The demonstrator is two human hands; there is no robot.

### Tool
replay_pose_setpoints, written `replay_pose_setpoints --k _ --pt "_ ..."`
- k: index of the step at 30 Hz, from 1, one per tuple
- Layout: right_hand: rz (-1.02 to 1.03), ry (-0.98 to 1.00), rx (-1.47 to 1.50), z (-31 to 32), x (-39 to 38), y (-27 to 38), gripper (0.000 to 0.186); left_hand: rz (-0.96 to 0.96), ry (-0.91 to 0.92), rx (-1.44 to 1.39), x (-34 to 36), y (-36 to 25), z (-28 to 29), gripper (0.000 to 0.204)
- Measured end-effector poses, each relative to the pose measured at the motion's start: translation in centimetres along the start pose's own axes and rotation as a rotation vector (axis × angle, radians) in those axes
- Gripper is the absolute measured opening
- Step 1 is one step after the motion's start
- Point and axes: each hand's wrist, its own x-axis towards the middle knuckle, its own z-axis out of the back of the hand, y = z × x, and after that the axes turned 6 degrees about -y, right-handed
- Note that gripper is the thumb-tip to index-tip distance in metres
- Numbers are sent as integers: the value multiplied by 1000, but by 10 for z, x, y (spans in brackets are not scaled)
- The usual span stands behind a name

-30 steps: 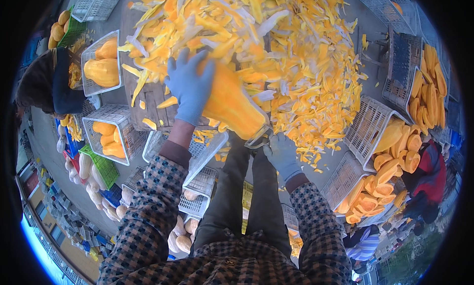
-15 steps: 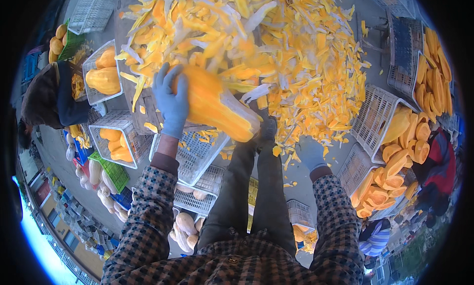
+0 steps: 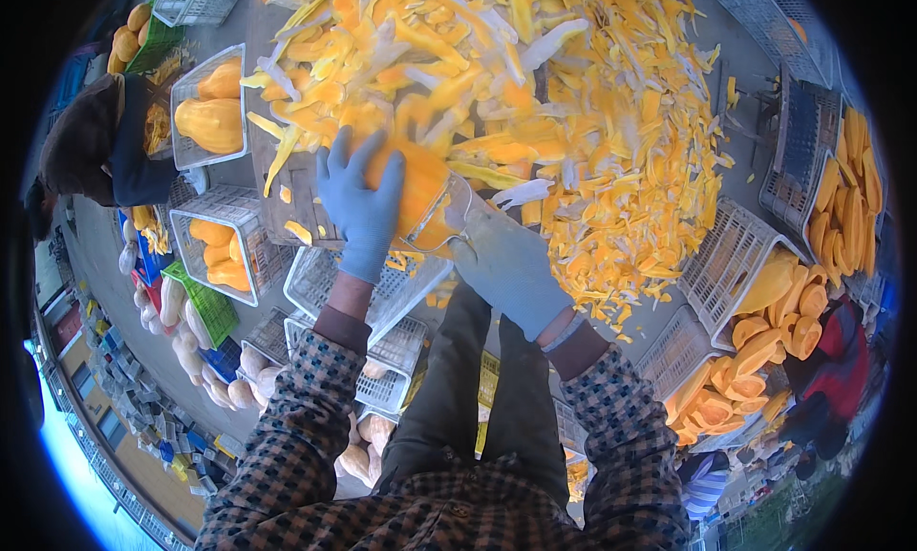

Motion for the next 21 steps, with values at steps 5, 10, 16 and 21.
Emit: replay_pose_setpoints --k 5,10,16,21 --pt "-164 336 -238 57 -57 -49 32 -46 29 -63 -3 7 7 38" --pt "-536 391 -185 92 -72 -53 24 -22 22 3 -2 3 5 38" --pt "-53 330 -93 2 -4 -41 31 -54 33 19 -4 3 11 35" --pt "-227 610 -484 58 -71 -77 35 -64 9 -27 -6 11 18 34"
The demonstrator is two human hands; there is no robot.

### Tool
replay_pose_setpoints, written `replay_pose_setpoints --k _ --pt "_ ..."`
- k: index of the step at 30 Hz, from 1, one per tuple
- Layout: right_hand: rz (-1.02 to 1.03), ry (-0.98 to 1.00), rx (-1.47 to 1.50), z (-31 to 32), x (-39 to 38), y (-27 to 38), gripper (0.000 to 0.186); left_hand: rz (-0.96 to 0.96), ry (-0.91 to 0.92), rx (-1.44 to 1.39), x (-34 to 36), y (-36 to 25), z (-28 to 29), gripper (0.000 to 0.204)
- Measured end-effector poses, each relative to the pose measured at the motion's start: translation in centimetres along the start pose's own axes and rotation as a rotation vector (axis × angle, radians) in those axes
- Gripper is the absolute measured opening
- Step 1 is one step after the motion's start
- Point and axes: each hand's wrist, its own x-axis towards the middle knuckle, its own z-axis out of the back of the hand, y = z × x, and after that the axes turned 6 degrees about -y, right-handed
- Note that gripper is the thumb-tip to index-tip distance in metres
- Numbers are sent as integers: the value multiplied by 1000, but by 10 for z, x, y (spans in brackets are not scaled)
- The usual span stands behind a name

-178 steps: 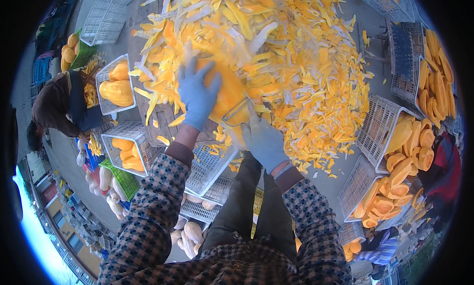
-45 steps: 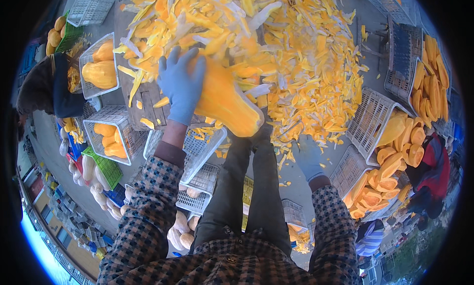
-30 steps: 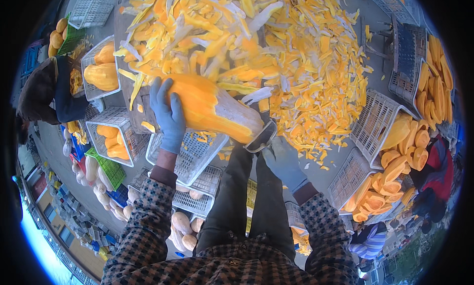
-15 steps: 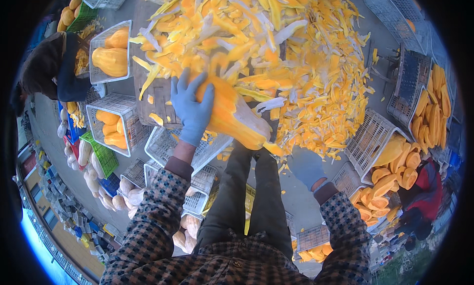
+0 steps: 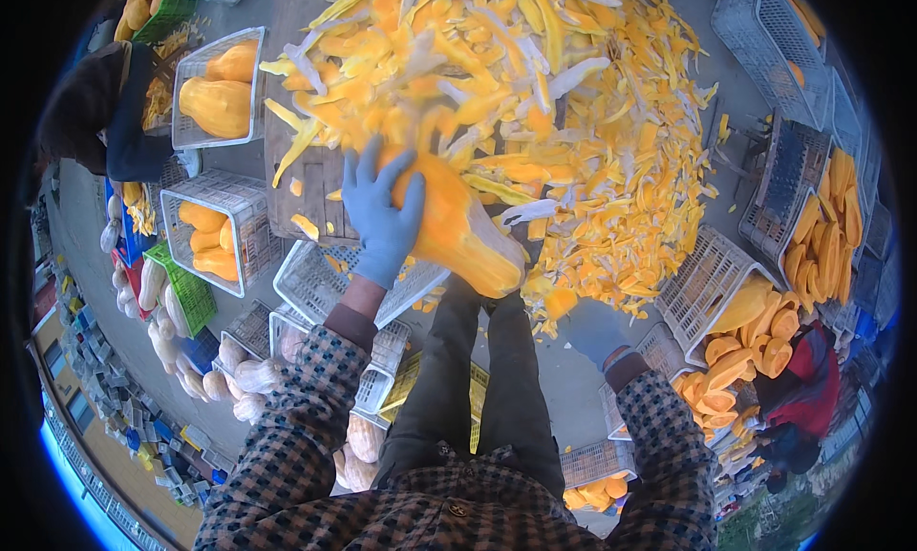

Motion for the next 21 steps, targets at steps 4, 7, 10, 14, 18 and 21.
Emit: replay_pose_setpoints --k 4,7,10,14,18,21 --pt "-200 -43 392 13 -1 7 38 7 10 -21 5 0 0 34" --pt "67 -173 327 23 45 65 38 -15 -9 14 4 -5 -5 34" --pt "52 -165 289 25 47 76 37 -20 1 26 2 -8 -5 34" --pt "83 -276 409 8 6 42 32 -42 -29 14 2 -6 -6 34" --pt "52 -295 352 -27 -12 9 29 24 48 12 4 -8 -10 34" --pt "159 -271 58 -50 -12 -4 27 -25 21 52 6 -10 -14 34"
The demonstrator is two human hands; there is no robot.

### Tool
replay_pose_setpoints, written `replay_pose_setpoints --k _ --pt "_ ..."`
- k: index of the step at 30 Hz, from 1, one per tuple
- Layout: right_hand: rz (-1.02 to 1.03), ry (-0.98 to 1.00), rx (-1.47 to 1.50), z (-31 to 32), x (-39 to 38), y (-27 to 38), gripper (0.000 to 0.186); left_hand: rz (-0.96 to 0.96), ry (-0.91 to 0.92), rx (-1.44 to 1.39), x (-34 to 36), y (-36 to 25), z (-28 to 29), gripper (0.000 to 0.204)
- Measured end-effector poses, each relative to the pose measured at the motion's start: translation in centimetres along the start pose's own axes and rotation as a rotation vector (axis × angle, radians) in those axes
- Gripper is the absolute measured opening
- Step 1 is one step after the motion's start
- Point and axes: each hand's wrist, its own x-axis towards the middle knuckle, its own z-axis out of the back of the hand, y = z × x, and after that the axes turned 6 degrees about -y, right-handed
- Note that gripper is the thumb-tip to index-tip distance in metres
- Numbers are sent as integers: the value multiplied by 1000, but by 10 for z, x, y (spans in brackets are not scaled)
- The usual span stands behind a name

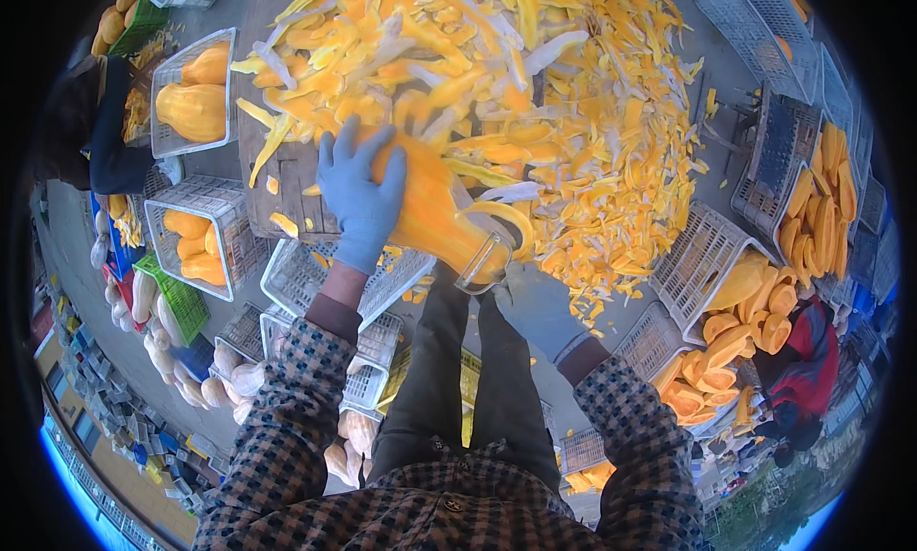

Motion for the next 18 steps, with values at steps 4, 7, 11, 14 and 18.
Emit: replay_pose_setpoints --k 4,7,11,14,18 --pt "-229 24 -84 -7 -16 -9 29 19 23 -41 4 4 1 32" --pt "-359 -45 3 -6 -17 -3 34 56 34 -87 8 5 -2 32" --pt "-46 -132 -12 -13 -6 6 27 12 20 1 7 2 -5 32" --pt "-63 -174 -110 -23 -4 -13 22 -17 -23 -50 3 7 -4 30" --pt "-464 -262 459 -25 -7 -26 26 23 -51 -241 -13 28 8 36"
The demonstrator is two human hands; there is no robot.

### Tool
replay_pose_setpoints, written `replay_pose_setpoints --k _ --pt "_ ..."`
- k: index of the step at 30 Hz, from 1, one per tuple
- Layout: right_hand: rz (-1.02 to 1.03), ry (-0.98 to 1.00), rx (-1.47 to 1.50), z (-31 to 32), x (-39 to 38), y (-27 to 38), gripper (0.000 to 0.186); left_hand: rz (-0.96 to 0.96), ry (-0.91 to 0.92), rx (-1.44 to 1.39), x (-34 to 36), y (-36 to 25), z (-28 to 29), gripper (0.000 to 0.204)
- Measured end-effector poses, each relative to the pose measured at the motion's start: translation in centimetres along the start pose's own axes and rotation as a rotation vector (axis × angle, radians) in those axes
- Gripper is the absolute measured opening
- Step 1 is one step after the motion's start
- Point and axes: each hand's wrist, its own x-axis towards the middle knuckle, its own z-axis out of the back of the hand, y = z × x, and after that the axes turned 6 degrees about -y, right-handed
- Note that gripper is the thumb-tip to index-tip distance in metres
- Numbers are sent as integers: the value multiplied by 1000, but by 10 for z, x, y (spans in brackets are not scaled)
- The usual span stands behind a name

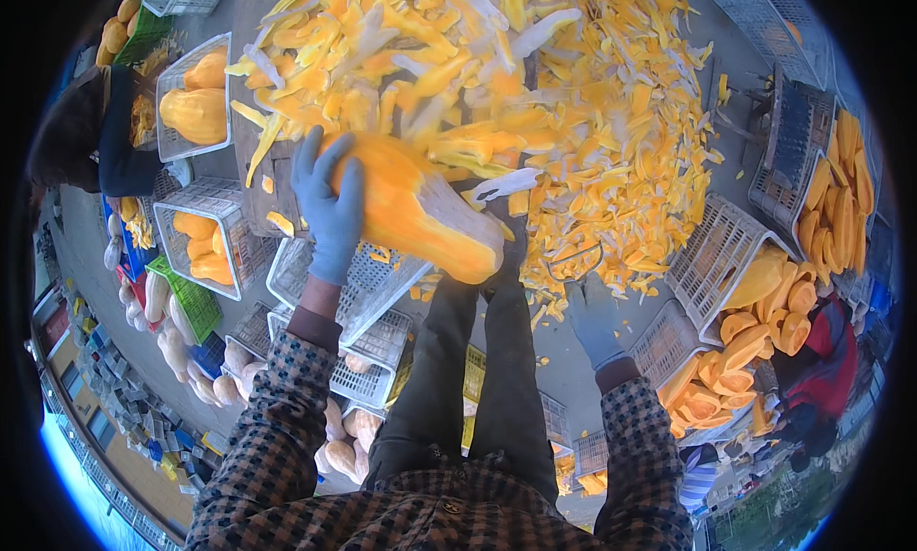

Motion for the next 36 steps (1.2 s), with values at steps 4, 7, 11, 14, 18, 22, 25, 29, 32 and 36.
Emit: replay_pose_setpoints --k 4,7,11,14,18,22,25,29,32,36 --pt "-496 6 959 -37 -6 40 27 478 -114 -262 -13 18 17 47" --pt "-348 -221 1120 -92 0 92 31 759 -133 -587 -15 26 19 50" --pt "-535 -479 1165 -97 30 113 36 787 -126 -569 6 27 6 54" --pt "-214 -250 902 -47 57 106 32 667 -126 -601 37 14 -12 48" --pt "109 -32 152 18 78 132 28 151 29 136 65 -21 -28 33" --pt "465 -11 -309 17 100 190 33 84 39 372 58 -45 -39 25" --pt "568 103 -508 20 107 190 33 64 24 358 54 -41 -38 24" --pt "412 217 -489 70 87 132 32 47 20 316 51 -34 -37 23" --pt "289 276 -660 87 73 113 33 53 24 349 50 -37 -39 23" --pt "575 50 -453 36 89 156 31 67 16 328 52 -40 -39 23"
